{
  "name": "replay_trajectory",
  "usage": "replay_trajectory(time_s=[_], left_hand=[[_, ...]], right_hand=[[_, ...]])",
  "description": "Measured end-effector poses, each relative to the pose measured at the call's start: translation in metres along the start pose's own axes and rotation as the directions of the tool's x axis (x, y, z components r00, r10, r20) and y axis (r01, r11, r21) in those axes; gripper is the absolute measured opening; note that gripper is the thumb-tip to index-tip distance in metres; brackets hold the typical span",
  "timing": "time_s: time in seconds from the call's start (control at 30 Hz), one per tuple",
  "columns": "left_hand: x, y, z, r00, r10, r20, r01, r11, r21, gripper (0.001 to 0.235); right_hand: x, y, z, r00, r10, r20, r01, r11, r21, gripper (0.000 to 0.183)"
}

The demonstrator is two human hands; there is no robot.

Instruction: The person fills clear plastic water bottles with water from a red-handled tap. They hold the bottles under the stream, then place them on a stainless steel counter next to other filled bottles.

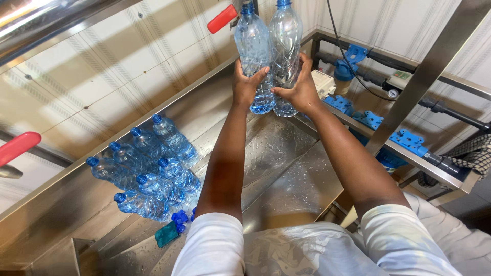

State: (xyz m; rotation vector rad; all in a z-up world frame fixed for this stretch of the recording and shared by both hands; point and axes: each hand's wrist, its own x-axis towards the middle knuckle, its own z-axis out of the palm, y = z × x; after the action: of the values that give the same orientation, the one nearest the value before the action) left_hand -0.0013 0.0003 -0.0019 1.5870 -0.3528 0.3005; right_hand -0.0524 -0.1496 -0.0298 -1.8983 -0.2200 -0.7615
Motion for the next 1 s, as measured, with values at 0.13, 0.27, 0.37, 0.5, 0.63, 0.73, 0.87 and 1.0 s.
replay_trajectory(time_s=[0.13,0.27,0.37,0.5,0.63,0.73,0.87,1.0], left_hand=[[0.001,0.000,0.001,0.999,-0.037,0.003,0.037,0.999,0.015,0.098],[0.004,-0.002,0.003,0.999,-0.050,-0.008,0.051,0.998,0.040,0.100],[0.004,-0.001,0.005,1.000,-0.025,0.011,0.025,1.000,0.000,0.096],[0.001,0.003,-0.003,0.998,-0.047,0.035,0.054,0.970,-0.239,0.083],[0.004,0.005,-0.002,1.000,-0.028,-0.004,0.027,0.976,-0.217,0.077],[0.007,0.001,0.002,0.999,-0.011,-0.038,0.004,0.984,-0.178,0.079],[0.008,-0.006,0.009,0.992,0.060,-0.111,-0.079,0.981,-0.177,0.078],[-0.003,-0.022,0.003,0.971,-0.141,-0.192,0.171,0.974,0.149,0.115]], right_hand=[[0.000,0.003,0.001,1.000,0.023,-0.002,-0.023,1.000,-0.021,0.122],[0.000,0.004,0.001,1.000,0.030,0.003,-0.030,1.000,-0.009,0.120],[-0.001,0.004,-0.003,0.998,0.066,0.003,-0.066,0.996,-0.054,0.121],[0.001,0.004,-0.012,0.999,0.052,-0.004,-0.052,0.998,-0.022,0.120],[0.009,0.013,-0.020,0.998,-0.042,-0.043,0.038,0.995,-0.089,0.112],[0.015,0.027,-0.026,0.983,-0.177,-0.053,0.160,0.958,-0.236,0.112],[0.021,0.038,-0.028,0.986,-0.148,-0.080,0.105,0.914,-0.391,0.113],[0.020,0.041,-0.025,0.994,-0.088,-0.068,0.053,0.914,-0.402,0.115]])
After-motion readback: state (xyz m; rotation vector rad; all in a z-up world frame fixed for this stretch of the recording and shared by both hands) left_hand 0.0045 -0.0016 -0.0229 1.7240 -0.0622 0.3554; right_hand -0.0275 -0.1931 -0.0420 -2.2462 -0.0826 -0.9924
